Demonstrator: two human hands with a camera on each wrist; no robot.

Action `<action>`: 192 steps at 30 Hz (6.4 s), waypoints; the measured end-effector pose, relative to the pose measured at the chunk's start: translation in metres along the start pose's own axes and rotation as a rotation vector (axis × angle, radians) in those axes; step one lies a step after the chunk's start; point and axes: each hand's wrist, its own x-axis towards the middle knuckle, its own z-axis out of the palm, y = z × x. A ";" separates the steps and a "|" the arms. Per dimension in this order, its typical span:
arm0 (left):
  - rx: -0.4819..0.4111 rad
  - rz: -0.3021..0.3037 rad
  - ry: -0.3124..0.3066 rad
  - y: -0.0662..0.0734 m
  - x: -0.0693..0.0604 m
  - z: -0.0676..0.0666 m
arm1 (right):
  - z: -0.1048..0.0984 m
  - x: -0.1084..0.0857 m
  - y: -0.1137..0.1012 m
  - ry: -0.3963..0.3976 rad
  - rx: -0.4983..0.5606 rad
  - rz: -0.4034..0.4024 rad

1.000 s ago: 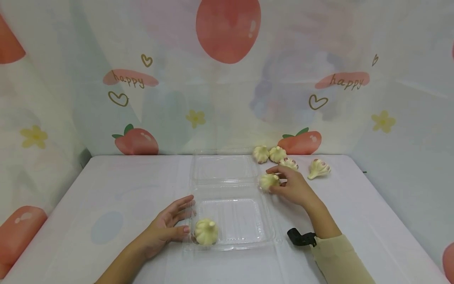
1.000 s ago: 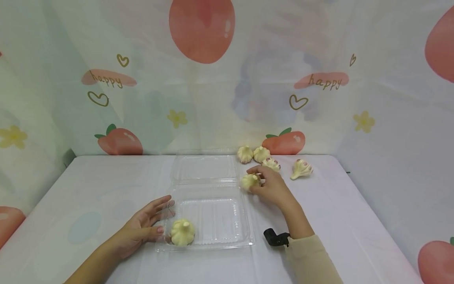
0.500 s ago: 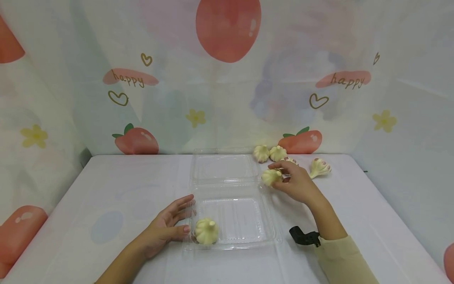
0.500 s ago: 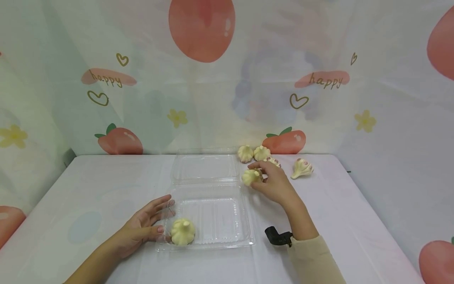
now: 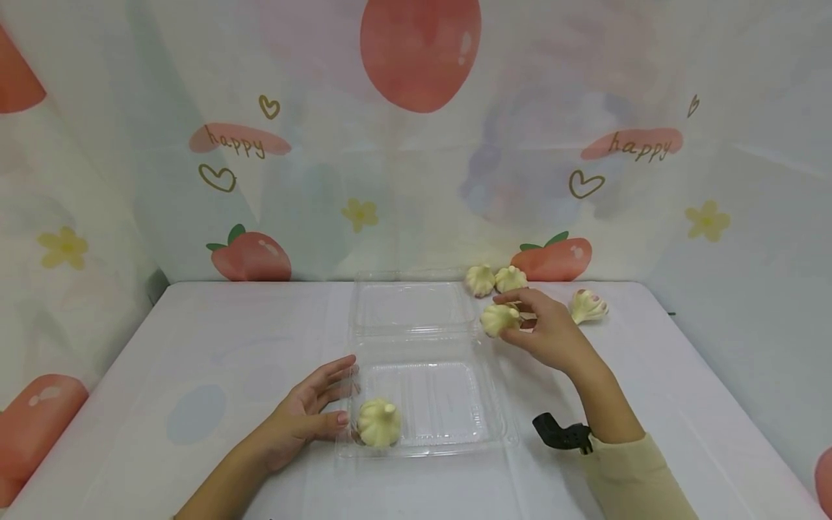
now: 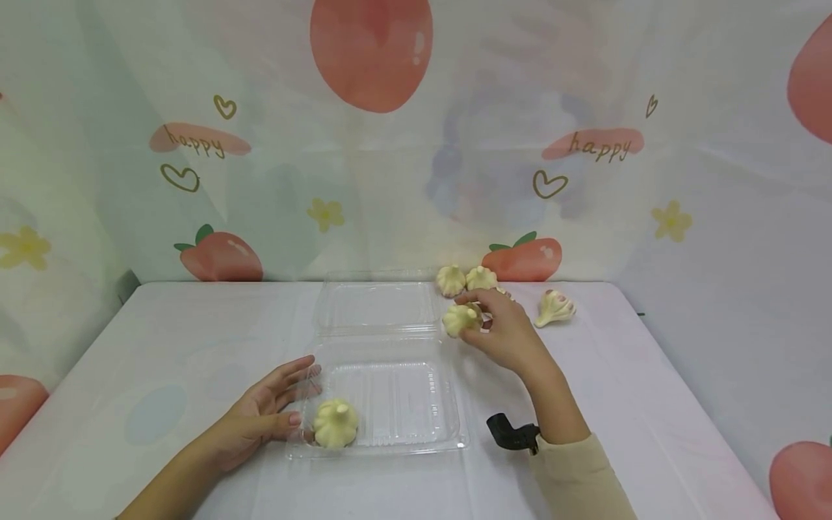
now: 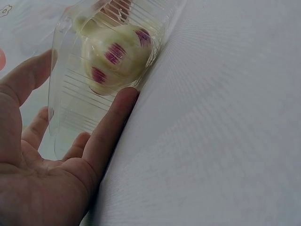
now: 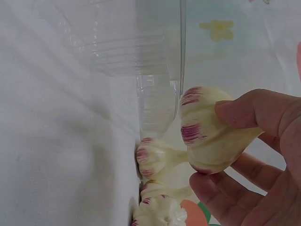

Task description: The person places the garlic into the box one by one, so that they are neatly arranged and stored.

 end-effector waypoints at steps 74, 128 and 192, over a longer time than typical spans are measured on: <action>0.008 -0.007 0.016 0.001 0.001 0.000 | 0.006 -0.022 -0.070 -0.083 0.016 -0.315; 0.012 -0.021 0.024 0.001 0.000 0.001 | 0.059 -0.034 -0.098 -0.277 -0.104 -0.383; 0.011 -0.015 0.006 0.001 0.000 0.000 | 0.087 -0.031 -0.082 -0.531 -0.185 -0.270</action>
